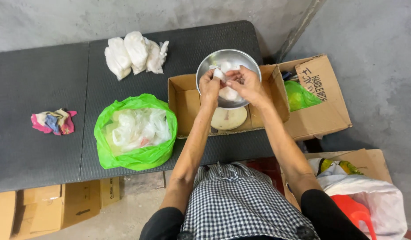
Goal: The recorder portions out a white fluffy material into bags, weighing them on a scale.
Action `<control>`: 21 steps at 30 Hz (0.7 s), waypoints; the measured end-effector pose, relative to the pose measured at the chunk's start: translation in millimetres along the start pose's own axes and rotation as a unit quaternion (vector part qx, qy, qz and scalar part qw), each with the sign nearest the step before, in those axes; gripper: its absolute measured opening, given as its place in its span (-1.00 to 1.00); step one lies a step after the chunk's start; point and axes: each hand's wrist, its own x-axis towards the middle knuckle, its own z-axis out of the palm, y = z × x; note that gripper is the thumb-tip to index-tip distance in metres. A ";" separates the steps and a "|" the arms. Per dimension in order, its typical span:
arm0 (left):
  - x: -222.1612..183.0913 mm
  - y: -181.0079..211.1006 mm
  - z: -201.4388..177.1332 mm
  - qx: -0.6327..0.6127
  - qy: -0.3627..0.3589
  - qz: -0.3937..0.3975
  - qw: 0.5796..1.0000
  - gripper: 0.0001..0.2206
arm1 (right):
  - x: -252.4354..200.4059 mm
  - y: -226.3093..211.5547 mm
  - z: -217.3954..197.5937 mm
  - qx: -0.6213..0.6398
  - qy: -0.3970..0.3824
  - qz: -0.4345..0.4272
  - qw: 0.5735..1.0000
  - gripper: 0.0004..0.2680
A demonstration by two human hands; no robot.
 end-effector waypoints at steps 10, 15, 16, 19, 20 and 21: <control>-13.7 0.9 11.8 0.030 0.033 0.026 0.999 -0.82 | -9.6 -9.2 25.1 -0.185 0.151 -0.101 0.966 -0.84; -5.8 -29.3 5.7 0.180 0.077 0.224 0.955 -0.83 | 2.5 9.0 23.6 -0.188 0.183 -0.079 0.962 -0.92; -9.0 -27.8 8.6 0.180 0.078 0.222 0.955 -0.83 | 4.3 11.3 22.1 -0.188 0.183 -0.077 0.962 -0.92; -15.7 -26.6 14.0 0.130 0.089 0.208 0.965 -0.84 | 11.8 31.8 11.7 -0.164 0.192 -0.043 0.967 -0.94; -16.2 -28.5 15.2 0.074 0.047 0.180 0.980 -0.84 | 15.2 47.3 2.8 -0.173 0.196 -0.042 0.964 -0.94; -14.1 -25.9 7.2 0.022 0.017 0.156 0.987 -0.84 | 25.3 63.3 3.6 -0.175 0.188 -0.045 0.965 -0.94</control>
